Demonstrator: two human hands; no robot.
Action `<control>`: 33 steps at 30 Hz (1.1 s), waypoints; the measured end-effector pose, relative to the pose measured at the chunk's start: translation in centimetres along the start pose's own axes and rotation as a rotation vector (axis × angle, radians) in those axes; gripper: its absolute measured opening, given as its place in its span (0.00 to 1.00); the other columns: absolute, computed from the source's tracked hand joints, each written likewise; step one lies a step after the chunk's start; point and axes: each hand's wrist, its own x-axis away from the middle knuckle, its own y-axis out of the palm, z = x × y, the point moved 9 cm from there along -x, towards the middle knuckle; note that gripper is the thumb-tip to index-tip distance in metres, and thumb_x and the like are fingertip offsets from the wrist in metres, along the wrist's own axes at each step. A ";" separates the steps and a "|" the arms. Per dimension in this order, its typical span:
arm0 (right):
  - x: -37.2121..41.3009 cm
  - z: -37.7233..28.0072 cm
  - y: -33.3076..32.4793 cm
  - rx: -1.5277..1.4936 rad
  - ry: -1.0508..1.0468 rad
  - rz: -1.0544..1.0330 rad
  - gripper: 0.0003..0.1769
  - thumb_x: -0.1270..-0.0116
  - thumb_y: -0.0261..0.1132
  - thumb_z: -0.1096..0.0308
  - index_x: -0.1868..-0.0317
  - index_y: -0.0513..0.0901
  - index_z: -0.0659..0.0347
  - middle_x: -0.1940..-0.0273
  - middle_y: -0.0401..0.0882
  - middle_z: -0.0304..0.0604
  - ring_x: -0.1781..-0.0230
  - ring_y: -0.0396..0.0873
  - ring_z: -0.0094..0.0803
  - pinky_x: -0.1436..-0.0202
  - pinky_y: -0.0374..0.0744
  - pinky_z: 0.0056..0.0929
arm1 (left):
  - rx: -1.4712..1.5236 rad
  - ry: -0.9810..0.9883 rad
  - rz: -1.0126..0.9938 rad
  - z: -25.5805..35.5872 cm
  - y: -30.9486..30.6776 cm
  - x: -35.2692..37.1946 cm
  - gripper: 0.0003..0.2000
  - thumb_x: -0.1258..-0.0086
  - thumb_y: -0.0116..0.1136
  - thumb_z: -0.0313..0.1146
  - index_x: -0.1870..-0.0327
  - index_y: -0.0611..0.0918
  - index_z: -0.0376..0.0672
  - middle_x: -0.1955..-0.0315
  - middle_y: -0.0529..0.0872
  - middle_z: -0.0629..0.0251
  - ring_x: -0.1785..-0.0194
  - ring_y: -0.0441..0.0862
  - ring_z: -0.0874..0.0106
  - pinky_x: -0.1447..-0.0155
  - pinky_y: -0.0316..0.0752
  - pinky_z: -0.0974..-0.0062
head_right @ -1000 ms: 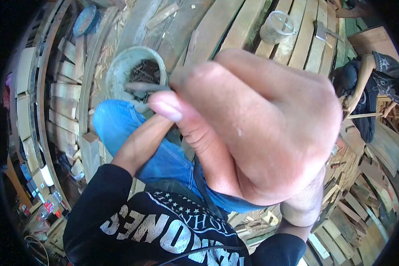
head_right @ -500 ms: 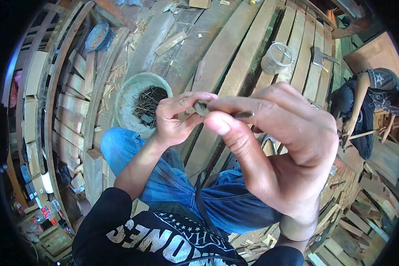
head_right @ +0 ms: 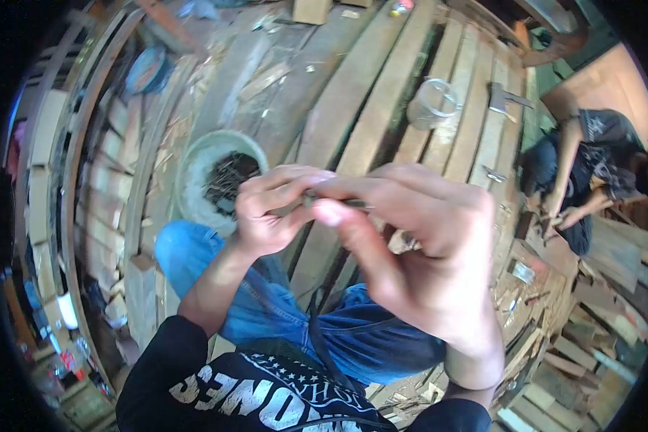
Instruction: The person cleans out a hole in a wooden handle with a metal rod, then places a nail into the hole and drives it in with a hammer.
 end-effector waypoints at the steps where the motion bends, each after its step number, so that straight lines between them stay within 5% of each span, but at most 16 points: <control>1: 0.2 0.4 0.0 -0.031 0.035 0.001 0.06 0.40 0.71 0.77 0.61 0.88 0.67 0.69 0.87 0.46 0.76 0.82 0.28 0.70 0.77 0.22 | -0.040 0.018 -0.015 0.3 0.0 -0.2 0.19 0.47 0.69 0.23 0.51 0.86 0.42 0.58 0.88 0.60 0.55 0.87 0.60 0.51 0.80 0.67; 3: 0.3 0.1 -0.4 -0.043 -0.089 0.030 0.07 0.42 0.72 0.77 0.61 0.89 0.64 0.74 0.85 0.46 0.79 0.81 0.31 0.73 0.78 0.26 | -0.113 0.001 -0.069 0.6 0.1 -0.4 0.17 0.45 0.69 0.26 0.52 0.86 0.37 0.57 0.88 0.58 0.53 0.87 0.59 0.49 0.81 0.65; 5: 1.1 0.6 -0.3 0.117 -0.035 -0.087 0.07 0.47 0.70 0.78 0.66 0.87 0.64 0.75 0.83 0.49 0.76 0.82 0.44 0.74 0.79 0.35 | -0.117 0.006 -0.088 0.8 1.0 -0.5 0.16 0.43 0.70 0.33 0.55 0.86 0.35 0.58 0.89 0.57 0.53 0.87 0.58 0.47 0.80 0.64; 8: 1.9 0.5 -0.7 0.308 0.032 -0.248 0.05 0.52 0.65 0.73 0.75 0.84 0.66 0.78 0.79 0.57 0.75 0.82 0.54 0.72 0.80 0.45 | -0.122 -0.031 -0.222 -0.2 2.9 0.6 0.13 0.47 0.63 0.21 0.58 0.85 0.31 0.59 0.88 0.51 0.53 0.86 0.53 0.45 0.78 0.62; 12: 3.7 3.3 -2.0 0.504 0.084 -0.212 0.07 0.51 0.68 0.66 0.76 0.86 0.61 0.75 0.84 0.52 0.70 0.87 0.47 0.69 0.82 0.40 | -0.056 -0.114 -0.351 -2.8 6.0 2.3 0.13 0.44 0.62 0.18 0.55 0.85 0.32 0.60 0.87 0.53 0.61 0.86 0.59 0.56 0.77 0.71; 16: 7.0 7.6 -2.3 0.539 0.104 -0.267 0.08 0.52 0.66 0.66 0.78 0.84 0.64 0.77 0.82 0.54 0.72 0.85 0.49 0.70 0.81 0.41 | 0.061 -0.248 -0.381 -4.8 9.9 3.9 0.16 0.41 0.65 0.19 0.50 0.84 0.33 0.56 0.88 0.54 0.58 0.87 0.67 0.55 0.78 0.73; 27: 11.3 15.8 -6.9 0.586 0.321 -0.263 0.06 0.46 0.66 0.66 0.74 0.88 0.57 0.74 0.85 0.47 0.67 0.87 0.42 0.67 0.81 0.39 | 0.024 -0.213 -0.636 -5.2 23.1 1.2 0.16 0.43 0.67 0.25 0.53 0.85 0.35 0.55 0.88 0.51 0.49 0.87 0.59 0.45 0.80 0.68; 29: 12.0 16.8 -8.9 0.560 0.237 -0.062 0.09 0.47 0.65 0.66 0.78 0.84 0.62 0.79 0.82 0.52 0.75 0.85 0.48 0.72 0.81 0.43 | 0.007 -0.216 -0.681 -4.7 24.8 -0.4 0.16 0.42 0.66 0.23 0.50 0.85 0.35 0.54 0.88 0.52 0.48 0.86 0.60 0.44 0.80 0.68; 33: 13.5 20.7 -9.6 0.514 0.296 -0.054 0.10 0.44 0.64 0.66 0.79 0.83 0.62 0.79 0.81 0.53 0.75 0.84 0.49 0.71 0.81 0.46 | 0.058 -0.207 -0.707 -6.0 27.7 -0.7 0.18 0.41 0.65 0.21 0.48 0.84 0.38 0.52 0.87 0.53 0.48 0.86 0.59 0.44 0.80 0.68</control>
